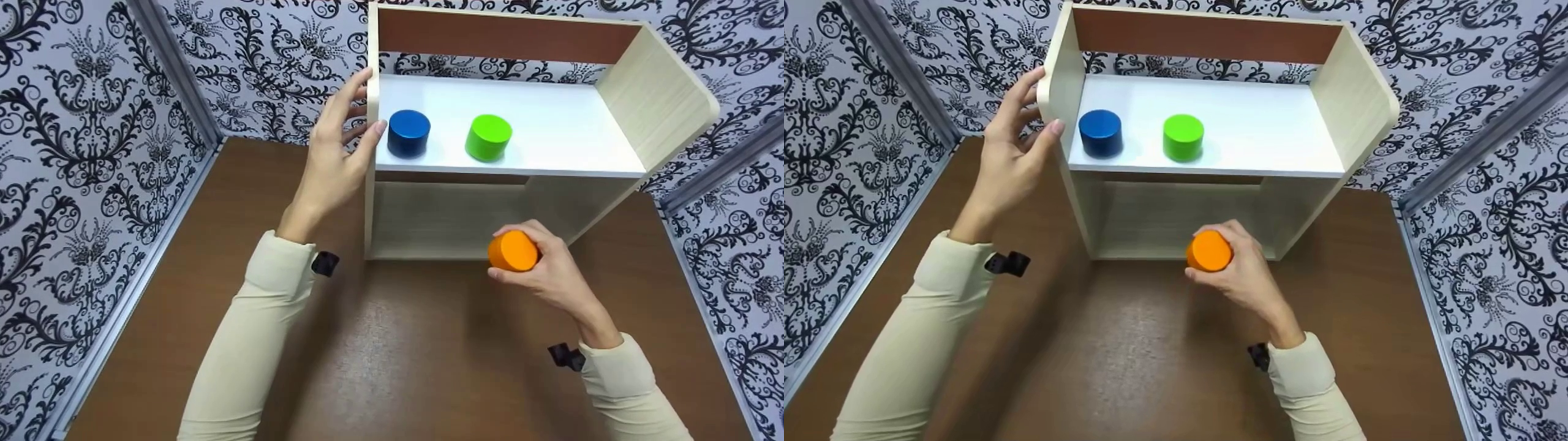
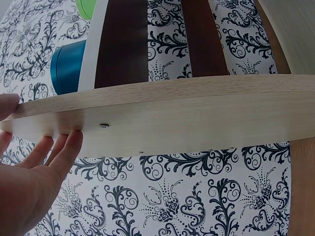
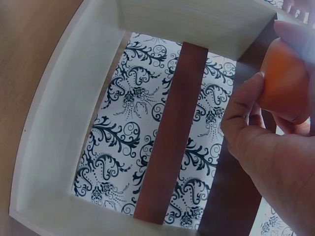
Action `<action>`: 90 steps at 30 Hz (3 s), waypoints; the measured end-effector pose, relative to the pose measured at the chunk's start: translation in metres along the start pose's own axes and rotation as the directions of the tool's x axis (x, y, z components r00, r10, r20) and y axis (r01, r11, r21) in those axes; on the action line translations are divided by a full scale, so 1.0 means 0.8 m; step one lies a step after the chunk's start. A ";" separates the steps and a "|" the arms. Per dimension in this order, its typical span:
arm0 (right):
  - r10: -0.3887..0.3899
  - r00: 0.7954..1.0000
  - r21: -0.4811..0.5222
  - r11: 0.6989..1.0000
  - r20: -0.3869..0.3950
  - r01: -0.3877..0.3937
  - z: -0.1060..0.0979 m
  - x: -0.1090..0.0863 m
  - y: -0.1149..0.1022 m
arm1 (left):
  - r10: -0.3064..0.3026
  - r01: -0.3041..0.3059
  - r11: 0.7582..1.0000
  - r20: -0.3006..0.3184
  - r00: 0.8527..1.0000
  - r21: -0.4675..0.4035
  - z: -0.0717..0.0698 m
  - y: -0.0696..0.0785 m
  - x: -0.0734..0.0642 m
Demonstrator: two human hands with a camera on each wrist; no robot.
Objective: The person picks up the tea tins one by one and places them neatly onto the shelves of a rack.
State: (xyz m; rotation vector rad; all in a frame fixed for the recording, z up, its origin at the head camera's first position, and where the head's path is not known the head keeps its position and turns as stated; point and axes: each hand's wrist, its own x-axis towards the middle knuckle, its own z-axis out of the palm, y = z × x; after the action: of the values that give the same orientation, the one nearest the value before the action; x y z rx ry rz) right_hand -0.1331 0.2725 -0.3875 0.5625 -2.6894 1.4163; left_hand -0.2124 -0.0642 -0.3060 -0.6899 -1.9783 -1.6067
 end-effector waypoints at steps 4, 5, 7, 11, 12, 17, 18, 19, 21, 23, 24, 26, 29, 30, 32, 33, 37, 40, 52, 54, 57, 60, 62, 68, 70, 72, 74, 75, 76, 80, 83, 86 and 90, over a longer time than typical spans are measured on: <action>-0.012 1.000 0.000 1.000 -0.005 0.012 -0.004 0.000 -0.002 | 0.004 -0.004 1.000 0.000 1.000 0.006 0.000 0.000 -0.001; -0.013 1.000 0.001 1.000 -0.005 0.013 -0.005 0.001 -0.003 | 0.004 -0.004 1.000 0.000 1.000 0.006 0.000 0.000 -0.001; -0.017 1.000 0.000 1.000 -0.009 0.017 -0.008 0.001 -0.005 | -0.002 0.002 1.000 0.000 1.000 0.004 0.000 -0.001 0.000; -0.018 1.000 -0.009 1.000 -0.016 0.018 -0.015 0.002 -0.011 | -0.006 0.006 1.000 0.002 1.000 0.001 0.000 0.000 0.000; -0.018 1.000 -0.011 1.000 -0.018 0.018 -0.018 0.003 -0.012 | -0.007 0.007 1.000 0.002 1.000 -0.001 0.000 -0.001 0.000; -0.020 0.999 -0.006 1.000 -0.031 0.020 -0.030 0.008 -0.022 | -0.006 0.006 1.000 0.002 1.000 0.001 0.000 0.000 0.000; -0.021 0.999 -0.006 1.000 -0.036 0.021 -0.033 0.009 -0.024 | -0.006 0.006 1.000 0.002 1.000 0.003 0.000 0.001 0.000; -0.022 0.999 -0.007 1.000 -0.042 0.022 -0.036 0.010 -0.026 | -0.006 0.006 1.000 0.002 1.000 0.004 0.000 0.001 0.000; -0.023 0.998 -0.013 1.000 -0.050 0.023 -0.041 0.013 -0.031 | -0.008 0.008 1.000 0.002 1.000 0.006 0.000 0.001 0.000; -0.023 0.998 -0.017 1.000 -0.061 0.022 -0.047 0.015 -0.034 | -0.009 0.009 1.000 0.001 1.000 0.007 0.000 0.000 0.000; -0.024 0.997 -0.022 1.000 -0.067 0.023 -0.050 0.017 -0.036 | -0.006 0.006 1.000 0.001 1.000 0.007 0.000 0.000 0.000; -0.028 0.996 -0.029 0.999 -0.079 0.026 -0.055 0.020 -0.040 | 0.000 0.000 1.000 0.002 1.000 0.010 -0.001 0.000 0.000; -0.037 0.994 -0.035 0.999 -0.099 0.034 -0.061 0.025 -0.045 | 0.014 -0.014 1.000 0.002 1.000 0.016 -0.001 -0.001 -0.001; -0.039 0.994 -0.037 0.999 -0.106 0.036 -0.063 0.027 -0.046 | 0.017 -0.017 1.000 0.003 1.000 0.016 -0.001 -0.002 0.000; -0.041 0.993 -0.036 0.999 -0.113 0.037 -0.067 0.030 -0.049 | 0.021 -0.021 1.000 0.003 1.000 0.016 0.000 -0.003 0.000; -0.042 0.993 -0.037 0.999 -0.114 0.038 -0.069 0.031 -0.051 | 0.021 -0.021 1.000 0.003 1.000 0.015 0.000 -0.003 0.000; -0.045 0.993 -0.054 0.998 -0.112 0.039 -0.077 0.036 -0.056 | 0.021 -0.021 1.000 0.006 1.000 0.013 -0.001 -0.003 0.000; -0.050 0.992 -0.072 0.997 -0.117 0.041 -0.083 0.041 -0.059 | 0.020 -0.020 1.000 0.006 1.000 0.014 -0.001 -0.002 0.000; -0.024 0.989 -0.076 0.997 -0.145 0.013 -0.107 0.070 -0.074 | 0.014 -0.014 1.000 0.006 1.000 0.010 0.000 -0.001 0.001; -0.020 0.988 -0.079 0.997 -0.152 0.008 -0.111 0.075 -0.075 | 0.012 -0.012 1.000 0.006 1.000 0.006 0.000 0.000 0.001; -0.003 0.986 -0.080 0.997 -0.164 -0.010 -0.115 0.082 -0.076 | 0.013 -0.013 1.000 0.005 1.000 0.006 0.000 0.001 0.001; 0.015 0.985 -0.078 0.997 -0.173 -0.029 -0.119 0.088 -0.076 | 0.009 -0.009 1.000 0.005 1.000 0.007 0.000 0.001 0.001; 0.026 0.984 -0.074 0.996 -0.177 -0.040 -0.121 0.092 -0.076 | 0.006 -0.006 1.000 0.005 1.000 0.007 0.000 0.001 0.001; 0.047 0.982 -0.088 0.994 -0.181 -0.063 -0.127 0.103 -0.076 | 0.000 0.000 1.000 0.012 1.000 0.008 0.000 0.001 0.001; 0.055 0.983 -0.093 0.993 -0.177 -0.072 -0.128 0.107 -0.076 | -0.003 0.002 1.000 0.012 1.000 0.007 0.000 0.001 0.001; 0.062 0.983 -0.096 0.992 -0.172 -0.080 -0.129 0.111 -0.076 | -0.003 0.003 1.000 0.012 1.000 0.007 0.000 0.000 0.000; 0.071 0.983 -0.102 0.991 -0.169 -0.089 -0.130 0.114 -0.075 | -0.002 0.002 1.000 0.012 1.000 0.008 -0.001 0.000 0.000; 0.075 0.983 -0.103 0.990 -0.168 -0.093 -0.131 0.116 -0.075 | -0.002 0.002 1.000 0.012 1.000 0.009 -0.001 0.000 0.000; 0.079 0.983 -0.101 0.990 -0.166 -0.097 -0.132 0.118 -0.075 | -0.004 0.003 1.000 0.011 1.000 0.011 -0.001 0.000 0.000; 0.102 0.982 -0.093 0.989 -0.157 -0.117 -0.134 0.124 -0.073 | -0.010 0.010 1.000 0.010 1.000 0.016 -0.001 -0.001 0.001; 0.120 0.981 -0.090 0.987 -0.154 -0.135 -0.135 0.128 -0.072 | -0.015 0.015 1.000 0.012 1.000 0.015 0.000 0.000 0.001; 0.126 0.980 -0.101 0.985 -0.152 -0.143 -0.135 0.131 -0.071 | -0.016 0.016 1.000 0.014 1.000 0.013 0.000 0.001 0.000; 0.113 0.982 -0.120 0.984 -0.150 -0.131 -0.136 0.133 -0.070 | -0.008 0.008 1.000 0.009 1.000 0.010 -0.001 -0.001 0.000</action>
State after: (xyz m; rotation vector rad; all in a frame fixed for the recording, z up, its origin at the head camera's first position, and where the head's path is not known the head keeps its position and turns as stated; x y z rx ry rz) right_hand -0.2266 0.3001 -0.2584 0.2794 -2.7157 1.2427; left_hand -0.2129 -0.0647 -0.3060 -0.6872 -1.9966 -1.6006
